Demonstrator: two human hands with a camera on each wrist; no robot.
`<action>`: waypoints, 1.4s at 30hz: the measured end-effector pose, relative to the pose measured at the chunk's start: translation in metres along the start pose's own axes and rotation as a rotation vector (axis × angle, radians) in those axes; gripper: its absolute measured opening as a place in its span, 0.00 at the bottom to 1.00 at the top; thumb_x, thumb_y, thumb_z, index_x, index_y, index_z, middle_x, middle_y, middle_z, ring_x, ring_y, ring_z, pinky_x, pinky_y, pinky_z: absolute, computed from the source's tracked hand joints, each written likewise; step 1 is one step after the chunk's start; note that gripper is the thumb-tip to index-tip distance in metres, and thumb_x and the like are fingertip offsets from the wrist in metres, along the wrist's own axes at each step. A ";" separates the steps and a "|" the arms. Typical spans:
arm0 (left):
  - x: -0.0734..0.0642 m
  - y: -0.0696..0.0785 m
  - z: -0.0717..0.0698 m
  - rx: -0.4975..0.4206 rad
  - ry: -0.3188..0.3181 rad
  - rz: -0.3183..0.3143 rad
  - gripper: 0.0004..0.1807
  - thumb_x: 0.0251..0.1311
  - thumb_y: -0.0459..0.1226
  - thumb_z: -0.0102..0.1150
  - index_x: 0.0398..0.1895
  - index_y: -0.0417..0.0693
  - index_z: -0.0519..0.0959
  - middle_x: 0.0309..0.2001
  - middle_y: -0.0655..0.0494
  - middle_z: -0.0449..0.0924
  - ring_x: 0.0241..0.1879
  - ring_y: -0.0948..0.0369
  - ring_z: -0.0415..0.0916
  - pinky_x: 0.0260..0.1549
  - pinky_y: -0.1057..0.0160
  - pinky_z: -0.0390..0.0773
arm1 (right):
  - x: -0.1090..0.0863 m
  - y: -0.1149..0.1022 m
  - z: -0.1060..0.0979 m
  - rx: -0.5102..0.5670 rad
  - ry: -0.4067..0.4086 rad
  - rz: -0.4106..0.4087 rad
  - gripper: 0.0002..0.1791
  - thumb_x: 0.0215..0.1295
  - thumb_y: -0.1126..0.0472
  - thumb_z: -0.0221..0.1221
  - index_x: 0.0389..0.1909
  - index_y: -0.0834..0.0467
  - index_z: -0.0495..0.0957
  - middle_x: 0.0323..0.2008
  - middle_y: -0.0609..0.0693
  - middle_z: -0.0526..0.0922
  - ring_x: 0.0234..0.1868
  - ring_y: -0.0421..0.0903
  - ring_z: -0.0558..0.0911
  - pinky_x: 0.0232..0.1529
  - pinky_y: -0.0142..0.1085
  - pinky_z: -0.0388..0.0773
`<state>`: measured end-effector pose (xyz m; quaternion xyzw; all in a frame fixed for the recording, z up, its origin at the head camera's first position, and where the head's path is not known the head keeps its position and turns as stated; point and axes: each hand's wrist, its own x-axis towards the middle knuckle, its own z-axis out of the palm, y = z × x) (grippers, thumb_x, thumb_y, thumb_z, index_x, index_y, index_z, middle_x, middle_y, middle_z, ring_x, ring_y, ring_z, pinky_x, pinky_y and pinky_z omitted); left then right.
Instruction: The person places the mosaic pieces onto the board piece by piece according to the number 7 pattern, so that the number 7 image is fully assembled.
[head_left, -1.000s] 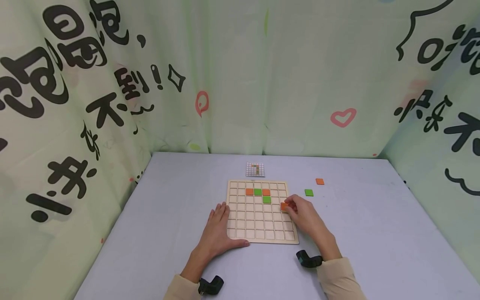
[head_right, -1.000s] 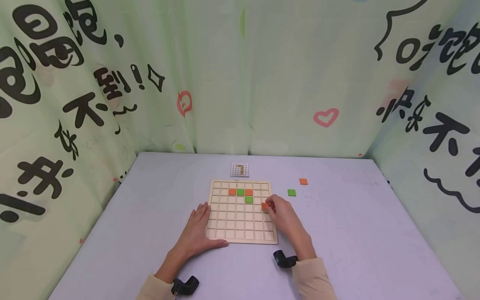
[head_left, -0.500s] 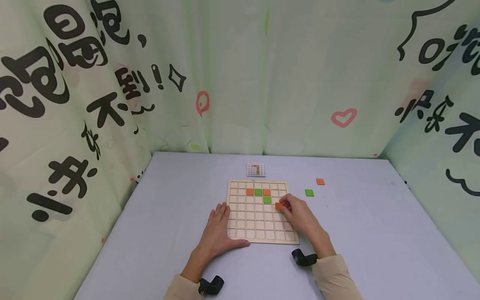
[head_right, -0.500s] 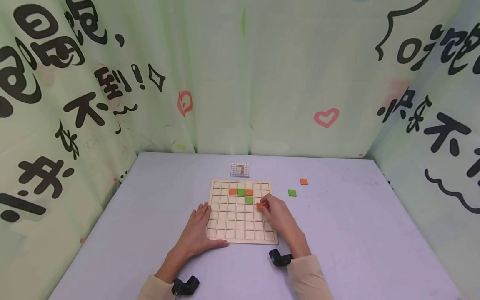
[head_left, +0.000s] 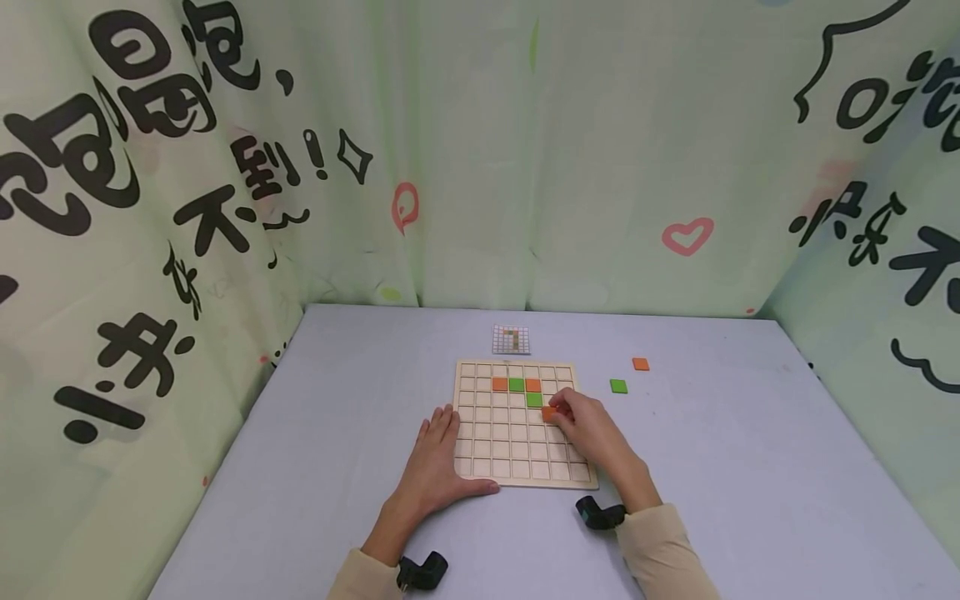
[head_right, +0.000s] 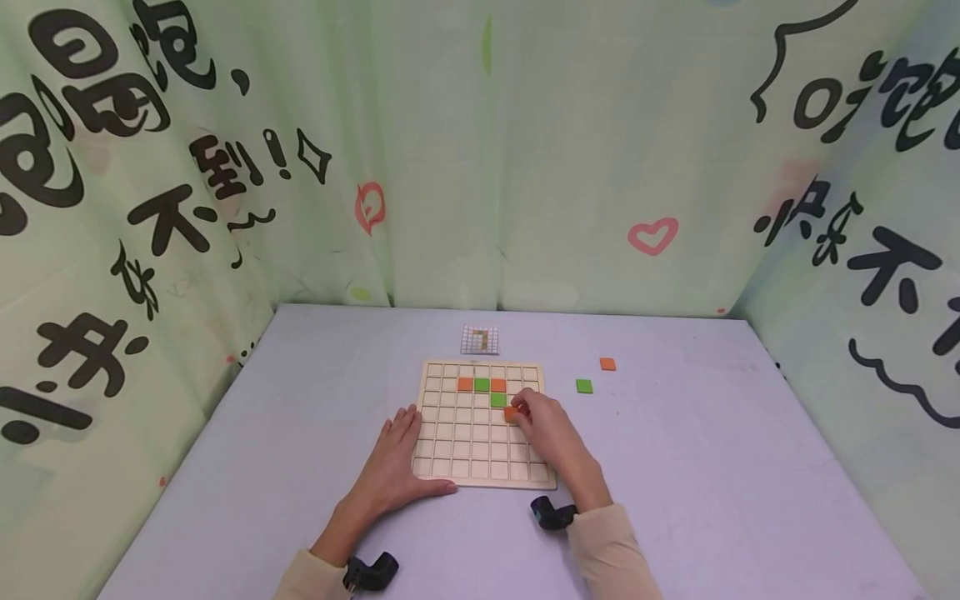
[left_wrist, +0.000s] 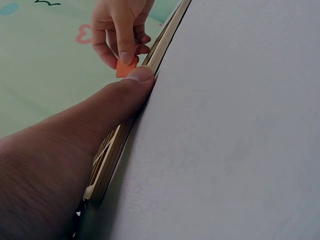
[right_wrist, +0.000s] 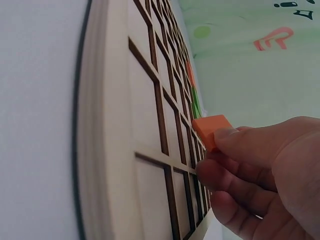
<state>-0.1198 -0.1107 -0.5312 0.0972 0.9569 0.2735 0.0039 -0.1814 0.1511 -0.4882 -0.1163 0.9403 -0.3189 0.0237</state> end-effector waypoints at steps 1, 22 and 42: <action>0.000 0.000 0.000 -0.003 -0.001 -0.002 0.71 0.38 0.71 0.70 0.77 0.35 0.55 0.79 0.42 0.53 0.81 0.48 0.45 0.80 0.48 0.47 | 0.000 -0.001 0.001 -0.002 -0.002 -0.003 0.10 0.68 0.63 0.62 0.48 0.60 0.79 0.39 0.51 0.84 0.39 0.45 0.78 0.45 0.41 0.82; -0.001 0.002 -0.003 0.009 -0.001 0.003 0.70 0.39 0.72 0.68 0.77 0.34 0.56 0.79 0.42 0.54 0.80 0.47 0.46 0.80 0.47 0.49 | 0.008 -0.007 0.013 -0.045 -0.015 -0.044 0.07 0.68 0.63 0.63 0.45 0.58 0.80 0.38 0.50 0.82 0.37 0.44 0.75 0.42 0.38 0.79; -0.002 0.001 -0.003 -0.009 0.016 0.031 0.70 0.38 0.68 0.72 0.76 0.31 0.57 0.78 0.38 0.55 0.80 0.45 0.48 0.78 0.45 0.51 | 0.009 -0.004 0.016 -0.099 0.009 -0.097 0.08 0.67 0.64 0.63 0.44 0.61 0.85 0.39 0.51 0.83 0.41 0.47 0.81 0.46 0.44 0.82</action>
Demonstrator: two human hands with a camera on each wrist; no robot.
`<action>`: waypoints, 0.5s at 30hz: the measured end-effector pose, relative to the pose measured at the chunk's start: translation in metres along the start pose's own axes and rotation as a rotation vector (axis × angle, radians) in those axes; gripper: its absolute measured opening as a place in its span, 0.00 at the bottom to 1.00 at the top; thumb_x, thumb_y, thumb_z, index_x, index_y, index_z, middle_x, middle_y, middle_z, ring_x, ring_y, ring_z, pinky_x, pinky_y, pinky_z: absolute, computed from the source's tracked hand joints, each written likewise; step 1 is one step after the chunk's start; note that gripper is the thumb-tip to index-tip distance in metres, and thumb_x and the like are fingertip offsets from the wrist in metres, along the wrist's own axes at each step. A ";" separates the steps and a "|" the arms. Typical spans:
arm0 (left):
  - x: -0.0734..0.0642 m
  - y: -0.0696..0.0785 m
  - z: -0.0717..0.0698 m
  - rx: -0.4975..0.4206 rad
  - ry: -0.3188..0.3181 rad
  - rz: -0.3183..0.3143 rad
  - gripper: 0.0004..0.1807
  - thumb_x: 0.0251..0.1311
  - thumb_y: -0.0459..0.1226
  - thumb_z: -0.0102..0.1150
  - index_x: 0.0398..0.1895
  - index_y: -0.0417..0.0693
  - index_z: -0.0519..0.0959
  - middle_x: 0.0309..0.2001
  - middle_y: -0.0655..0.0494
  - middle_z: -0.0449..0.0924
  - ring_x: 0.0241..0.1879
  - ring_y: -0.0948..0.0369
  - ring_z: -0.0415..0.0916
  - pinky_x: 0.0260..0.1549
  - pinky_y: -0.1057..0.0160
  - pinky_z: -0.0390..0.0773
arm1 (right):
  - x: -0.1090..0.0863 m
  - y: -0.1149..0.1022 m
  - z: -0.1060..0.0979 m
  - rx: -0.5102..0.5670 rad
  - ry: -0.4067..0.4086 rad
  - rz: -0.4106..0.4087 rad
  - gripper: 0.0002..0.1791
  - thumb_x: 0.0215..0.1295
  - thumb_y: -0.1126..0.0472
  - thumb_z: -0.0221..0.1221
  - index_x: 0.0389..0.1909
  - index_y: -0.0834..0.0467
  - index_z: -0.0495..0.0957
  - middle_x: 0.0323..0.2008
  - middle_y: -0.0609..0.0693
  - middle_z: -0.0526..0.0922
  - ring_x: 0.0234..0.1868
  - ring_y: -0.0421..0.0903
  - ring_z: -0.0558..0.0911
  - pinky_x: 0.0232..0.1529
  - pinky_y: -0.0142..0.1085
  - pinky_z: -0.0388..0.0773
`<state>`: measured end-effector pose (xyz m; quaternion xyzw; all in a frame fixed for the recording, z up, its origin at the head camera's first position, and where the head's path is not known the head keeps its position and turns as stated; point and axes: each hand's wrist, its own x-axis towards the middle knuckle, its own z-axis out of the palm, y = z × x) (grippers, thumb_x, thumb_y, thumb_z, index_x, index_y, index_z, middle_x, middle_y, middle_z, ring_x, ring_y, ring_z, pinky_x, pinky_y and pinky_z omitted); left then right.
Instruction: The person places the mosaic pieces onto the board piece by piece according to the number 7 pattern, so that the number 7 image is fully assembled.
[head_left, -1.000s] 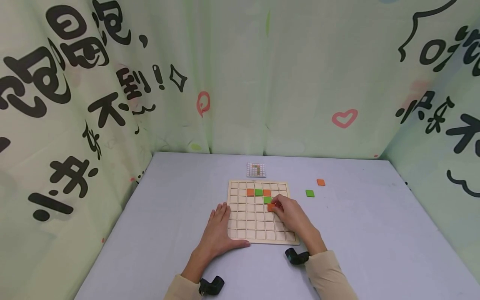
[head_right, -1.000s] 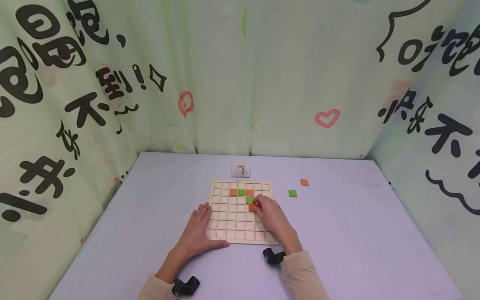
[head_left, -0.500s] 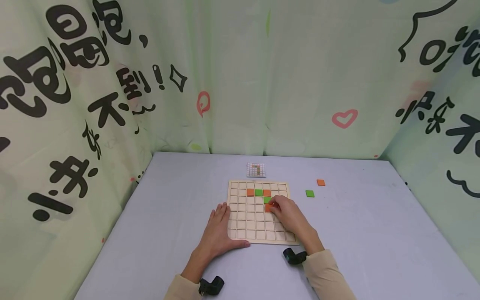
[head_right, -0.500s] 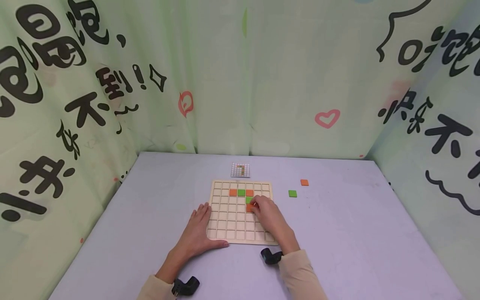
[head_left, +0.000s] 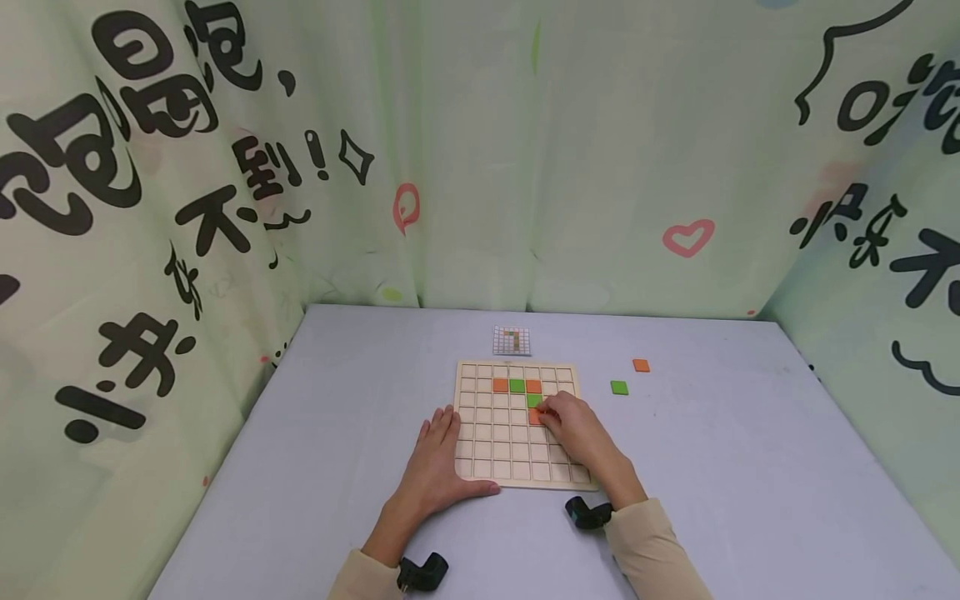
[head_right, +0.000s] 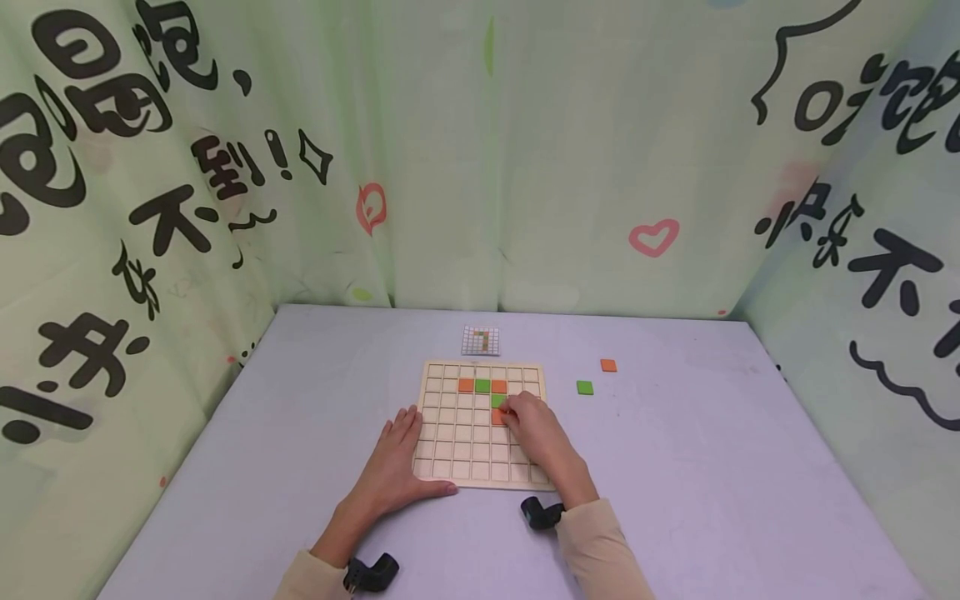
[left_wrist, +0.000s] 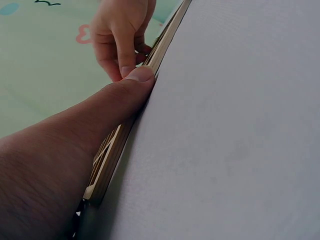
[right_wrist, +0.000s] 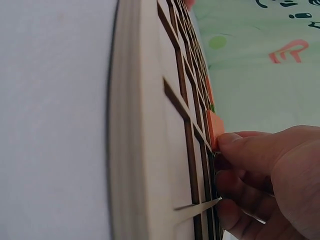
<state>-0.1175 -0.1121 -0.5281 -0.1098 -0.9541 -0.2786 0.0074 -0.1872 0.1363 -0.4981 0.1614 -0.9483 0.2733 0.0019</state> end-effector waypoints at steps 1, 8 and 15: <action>0.000 0.000 0.000 -0.002 0.000 0.000 0.70 0.38 0.68 0.72 0.76 0.31 0.57 0.78 0.38 0.55 0.80 0.45 0.47 0.79 0.45 0.51 | 0.000 0.000 0.000 -0.006 0.000 -0.003 0.08 0.67 0.63 0.63 0.44 0.61 0.86 0.38 0.51 0.82 0.40 0.46 0.81 0.45 0.43 0.82; 0.001 -0.001 0.001 0.001 0.003 -0.004 0.70 0.38 0.69 0.72 0.76 0.31 0.56 0.78 0.39 0.55 0.80 0.45 0.47 0.79 0.45 0.50 | 0.000 0.002 0.000 -0.026 0.018 -0.041 0.08 0.65 0.64 0.65 0.42 0.61 0.88 0.34 0.49 0.80 0.33 0.41 0.76 0.36 0.36 0.77; 0.001 -0.001 0.002 0.005 0.008 0.001 0.69 0.39 0.69 0.72 0.75 0.31 0.57 0.77 0.38 0.55 0.79 0.44 0.48 0.78 0.45 0.51 | -0.001 0.003 0.000 -0.027 0.017 -0.048 0.09 0.65 0.63 0.65 0.43 0.61 0.88 0.33 0.49 0.80 0.32 0.40 0.74 0.34 0.33 0.75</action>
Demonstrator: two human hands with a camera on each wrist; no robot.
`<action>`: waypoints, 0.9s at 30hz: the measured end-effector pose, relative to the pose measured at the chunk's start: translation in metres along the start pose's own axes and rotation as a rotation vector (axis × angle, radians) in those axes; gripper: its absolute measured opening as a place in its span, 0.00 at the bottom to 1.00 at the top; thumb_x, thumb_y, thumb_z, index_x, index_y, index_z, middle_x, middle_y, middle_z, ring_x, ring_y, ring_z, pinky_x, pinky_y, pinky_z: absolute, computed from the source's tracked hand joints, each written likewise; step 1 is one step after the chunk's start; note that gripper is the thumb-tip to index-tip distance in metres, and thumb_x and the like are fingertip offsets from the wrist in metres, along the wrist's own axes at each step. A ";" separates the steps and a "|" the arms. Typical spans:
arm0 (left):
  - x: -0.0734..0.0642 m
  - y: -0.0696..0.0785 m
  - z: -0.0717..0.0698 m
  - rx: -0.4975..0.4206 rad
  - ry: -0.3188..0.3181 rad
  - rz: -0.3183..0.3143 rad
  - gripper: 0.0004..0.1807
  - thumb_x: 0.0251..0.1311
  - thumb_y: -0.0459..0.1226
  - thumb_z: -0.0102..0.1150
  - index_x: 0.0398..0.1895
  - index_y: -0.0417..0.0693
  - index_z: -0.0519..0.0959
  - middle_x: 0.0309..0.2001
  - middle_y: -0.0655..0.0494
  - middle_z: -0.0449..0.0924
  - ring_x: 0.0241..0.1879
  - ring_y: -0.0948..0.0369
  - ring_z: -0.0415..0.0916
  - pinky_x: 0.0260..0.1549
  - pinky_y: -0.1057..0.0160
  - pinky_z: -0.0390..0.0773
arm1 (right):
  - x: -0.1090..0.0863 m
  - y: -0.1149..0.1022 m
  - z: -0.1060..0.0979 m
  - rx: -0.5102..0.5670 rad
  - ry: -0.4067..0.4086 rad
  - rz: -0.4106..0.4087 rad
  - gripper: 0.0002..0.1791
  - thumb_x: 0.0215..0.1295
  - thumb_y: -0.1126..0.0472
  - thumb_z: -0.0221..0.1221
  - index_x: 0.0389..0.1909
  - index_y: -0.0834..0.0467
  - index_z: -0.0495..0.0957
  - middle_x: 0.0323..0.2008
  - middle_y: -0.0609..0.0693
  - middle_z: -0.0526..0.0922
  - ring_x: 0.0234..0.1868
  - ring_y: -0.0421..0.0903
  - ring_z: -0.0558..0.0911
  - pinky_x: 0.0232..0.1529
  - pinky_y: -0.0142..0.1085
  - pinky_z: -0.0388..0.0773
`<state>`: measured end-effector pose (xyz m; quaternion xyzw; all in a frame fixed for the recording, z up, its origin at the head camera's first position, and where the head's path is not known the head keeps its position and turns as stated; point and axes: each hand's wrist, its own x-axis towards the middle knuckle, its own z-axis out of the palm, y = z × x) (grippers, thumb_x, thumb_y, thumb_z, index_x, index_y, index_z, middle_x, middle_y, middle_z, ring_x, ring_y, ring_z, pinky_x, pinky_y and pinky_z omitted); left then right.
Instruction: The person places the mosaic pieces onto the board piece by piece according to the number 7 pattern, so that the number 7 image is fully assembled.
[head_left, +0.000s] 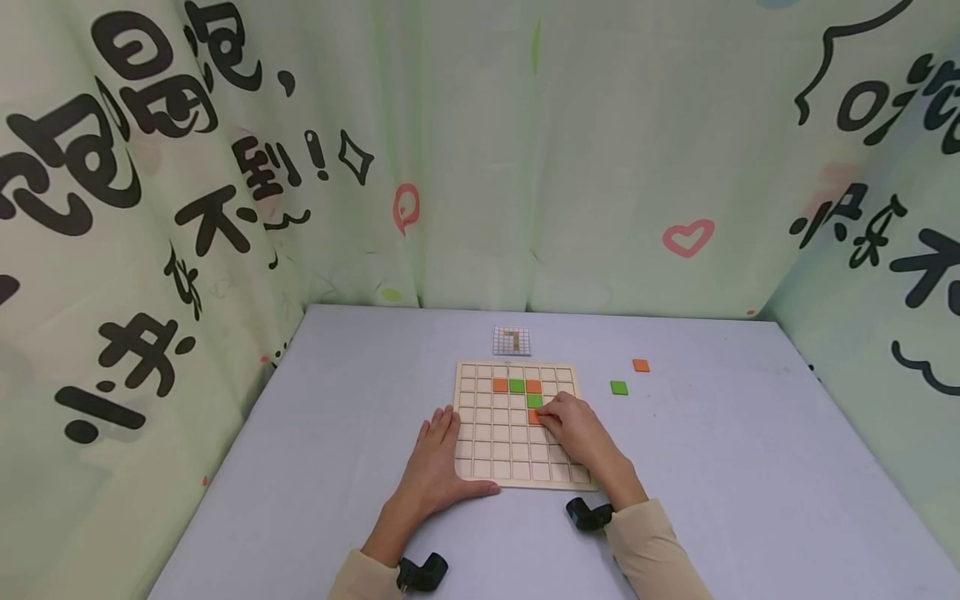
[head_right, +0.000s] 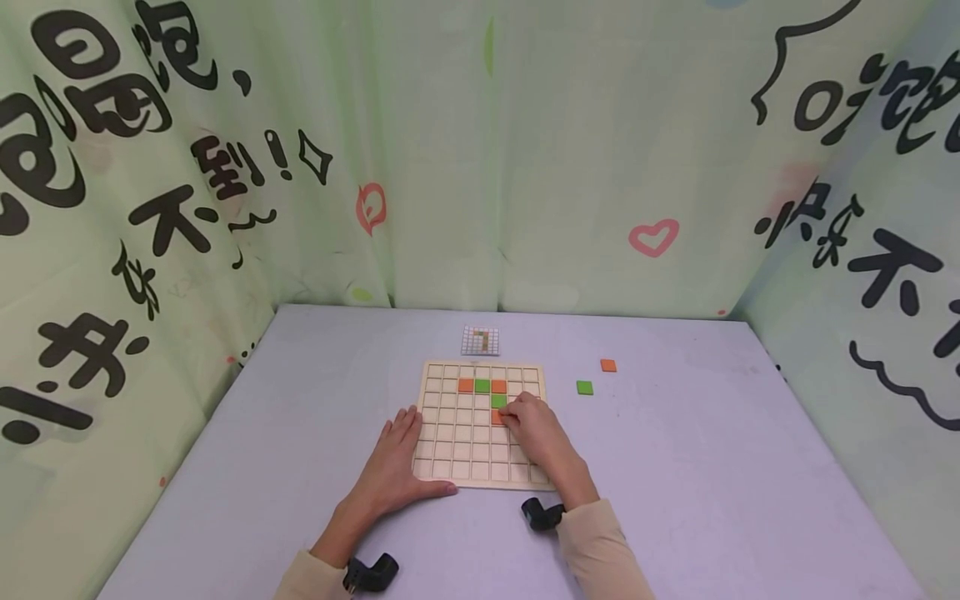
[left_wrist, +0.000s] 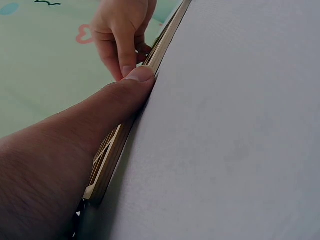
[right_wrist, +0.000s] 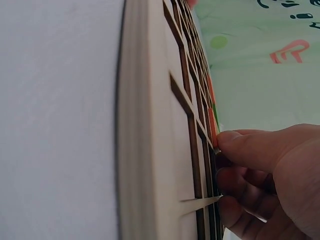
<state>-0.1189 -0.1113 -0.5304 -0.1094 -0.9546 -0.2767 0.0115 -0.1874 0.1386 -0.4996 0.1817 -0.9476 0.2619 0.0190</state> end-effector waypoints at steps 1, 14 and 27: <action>0.000 0.000 0.000 -0.003 0.002 0.002 0.69 0.39 0.69 0.72 0.75 0.31 0.57 0.77 0.37 0.56 0.79 0.44 0.48 0.78 0.45 0.51 | 0.000 0.000 0.000 0.001 -0.001 0.001 0.09 0.65 0.63 0.65 0.44 0.62 0.88 0.34 0.49 0.80 0.32 0.40 0.75 0.35 0.34 0.75; 0.000 0.000 -0.001 0.003 -0.022 -0.021 0.70 0.38 0.70 0.70 0.77 0.33 0.55 0.78 0.40 0.54 0.80 0.46 0.46 0.79 0.47 0.48 | -0.001 -0.003 -0.001 0.024 -0.014 0.035 0.10 0.66 0.61 0.65 0.45 0.60 0.87 0.35 0.49 0.81 0.33 0.41 0.73 0.35 0.34 0.73; 0.000 0.000 0.000 0.005 -0.018 -0.023 0.70 0.38 0.71 0.70 0.77 0.33 0.55 0.78 0.40 0.54 0.80 0.46 0.46 0.79 0.47 0.48 | -0.001 -0.003 -0.003 0.033 -0.016 0.042 0.10 0.66 0.60 0.65 0.44 0.59 0.86 0.35 0.48 0.80 0.32 0.40 0.72 0.33 0.31 0.72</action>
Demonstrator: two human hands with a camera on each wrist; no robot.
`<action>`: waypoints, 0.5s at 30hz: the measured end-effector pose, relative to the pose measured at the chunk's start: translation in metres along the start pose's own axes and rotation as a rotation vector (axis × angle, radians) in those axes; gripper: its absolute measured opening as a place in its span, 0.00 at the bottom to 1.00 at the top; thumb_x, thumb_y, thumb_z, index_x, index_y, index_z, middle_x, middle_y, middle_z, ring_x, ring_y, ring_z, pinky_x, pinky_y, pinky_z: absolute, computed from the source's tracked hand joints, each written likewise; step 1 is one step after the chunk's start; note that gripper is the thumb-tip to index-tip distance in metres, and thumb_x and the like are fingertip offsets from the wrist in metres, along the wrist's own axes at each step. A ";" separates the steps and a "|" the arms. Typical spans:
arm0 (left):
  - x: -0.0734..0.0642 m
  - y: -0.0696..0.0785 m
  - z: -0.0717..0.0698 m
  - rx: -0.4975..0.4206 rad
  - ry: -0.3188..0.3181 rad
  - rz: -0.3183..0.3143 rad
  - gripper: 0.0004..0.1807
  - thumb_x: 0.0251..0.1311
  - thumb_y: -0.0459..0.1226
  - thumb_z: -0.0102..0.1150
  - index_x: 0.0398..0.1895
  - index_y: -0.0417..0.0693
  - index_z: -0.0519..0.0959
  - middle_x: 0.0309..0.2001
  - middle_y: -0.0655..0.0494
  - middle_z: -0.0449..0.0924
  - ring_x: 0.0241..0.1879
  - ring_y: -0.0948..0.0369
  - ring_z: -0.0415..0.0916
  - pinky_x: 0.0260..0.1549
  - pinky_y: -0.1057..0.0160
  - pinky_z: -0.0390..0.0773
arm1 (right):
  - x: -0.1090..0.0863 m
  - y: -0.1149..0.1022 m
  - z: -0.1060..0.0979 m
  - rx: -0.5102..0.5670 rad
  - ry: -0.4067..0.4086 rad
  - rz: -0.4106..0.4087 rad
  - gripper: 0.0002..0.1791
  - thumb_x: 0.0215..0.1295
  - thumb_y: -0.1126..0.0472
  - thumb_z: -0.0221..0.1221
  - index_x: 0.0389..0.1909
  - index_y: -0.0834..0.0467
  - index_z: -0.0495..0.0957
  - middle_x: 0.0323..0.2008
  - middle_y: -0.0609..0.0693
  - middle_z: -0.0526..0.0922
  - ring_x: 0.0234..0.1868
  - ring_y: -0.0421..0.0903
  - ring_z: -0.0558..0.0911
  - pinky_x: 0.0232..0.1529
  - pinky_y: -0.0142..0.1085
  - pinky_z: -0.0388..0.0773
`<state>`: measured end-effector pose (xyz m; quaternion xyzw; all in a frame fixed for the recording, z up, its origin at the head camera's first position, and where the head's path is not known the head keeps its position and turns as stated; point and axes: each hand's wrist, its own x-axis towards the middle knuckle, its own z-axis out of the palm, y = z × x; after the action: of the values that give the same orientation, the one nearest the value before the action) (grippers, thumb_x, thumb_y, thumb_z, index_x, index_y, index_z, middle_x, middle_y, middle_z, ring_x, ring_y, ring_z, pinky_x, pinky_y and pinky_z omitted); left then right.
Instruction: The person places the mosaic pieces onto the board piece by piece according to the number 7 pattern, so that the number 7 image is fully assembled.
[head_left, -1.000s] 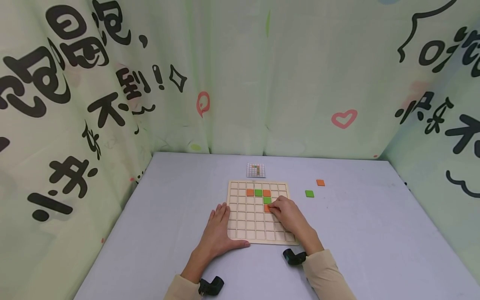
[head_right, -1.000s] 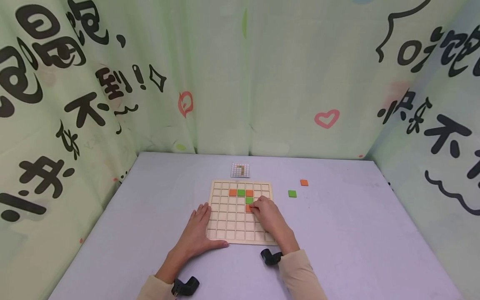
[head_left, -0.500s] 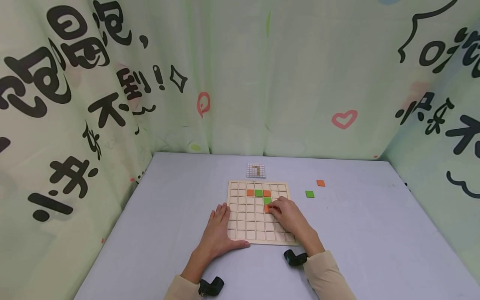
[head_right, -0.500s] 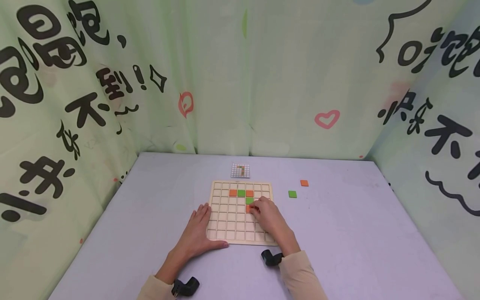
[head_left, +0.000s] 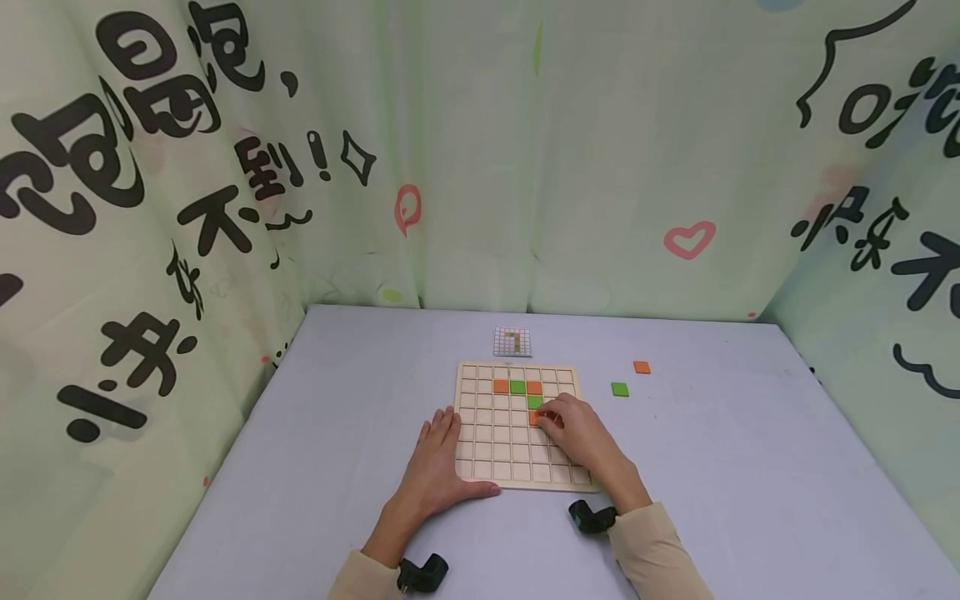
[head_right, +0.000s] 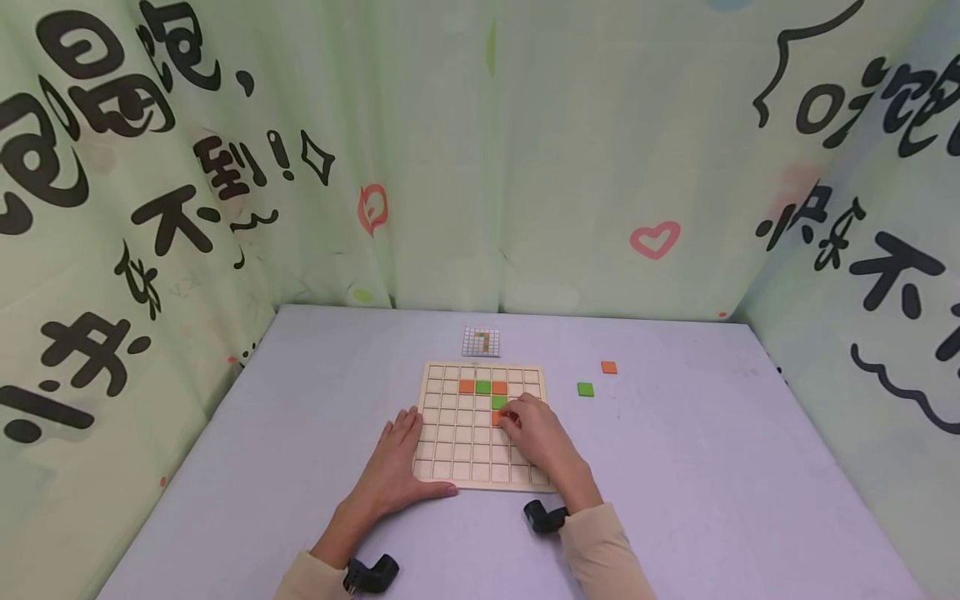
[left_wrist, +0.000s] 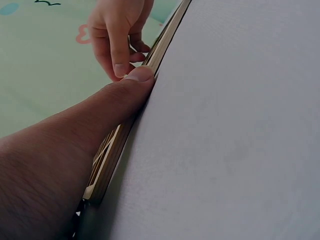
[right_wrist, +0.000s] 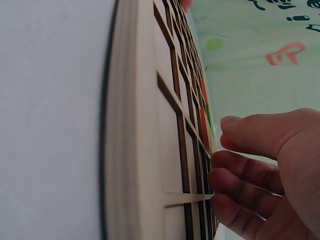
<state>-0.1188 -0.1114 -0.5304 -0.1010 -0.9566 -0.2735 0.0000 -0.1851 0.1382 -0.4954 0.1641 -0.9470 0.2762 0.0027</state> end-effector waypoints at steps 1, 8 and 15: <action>0.000 0.000 0.000 0.001 0.000 0.000 0.70 0.38 0.71 0.70 0.77 0.33 0.56 0.78 0.40 0.54 0.80 0.46 0.46 0.79 0.47 0.49 | 0.000 0.000 -0.001 0.002 -0.001 0.005 0.10 0.66 0.59 0.65 0.44 0.59 0.86 0.35 0.48 0.80 0.32 0.40 0.72 0.33 0.31 0.72; 0.000 0.000 0.001 0.010 -0.001 -0.002 0.70 0.39 0.71 0.69 0.77 0.33 0.56 0.78 0.40 0.54 0.80 0.46 0.46 0.79 0.47 0.48 | -0.001 0.001 -0.005 -0.011 0.014 0.022 0.13 0.67 0.59 0.64 0.48 0.60 0.84 0.37 0.49 0.81 0.34 0.41 0.74 0.35 0.33 0.74; 0.001 0.000 0.001 0.013 0.000 -0.003 0.70 0.38 0.71 0.69 0.76 0.34 0.56 0.78 0.40 0.54 0.80 0.46 0.47 0.79 0.47 0.49 | -0.001 0.006 -0.009 -0.007 0.020 0.046 0.16 0.66 0.57 0.64 0.52 0.60 0.83 0.41 0.50 0.81 0.36 0.43 0.75 0.38 0.36 0.77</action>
<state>-0.1194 -0.1110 -0.5311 -0.0997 -0.9585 -0.2671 0.0005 -0.1863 0.1476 -0.4912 0.1396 -0.9514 0.2745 0.0066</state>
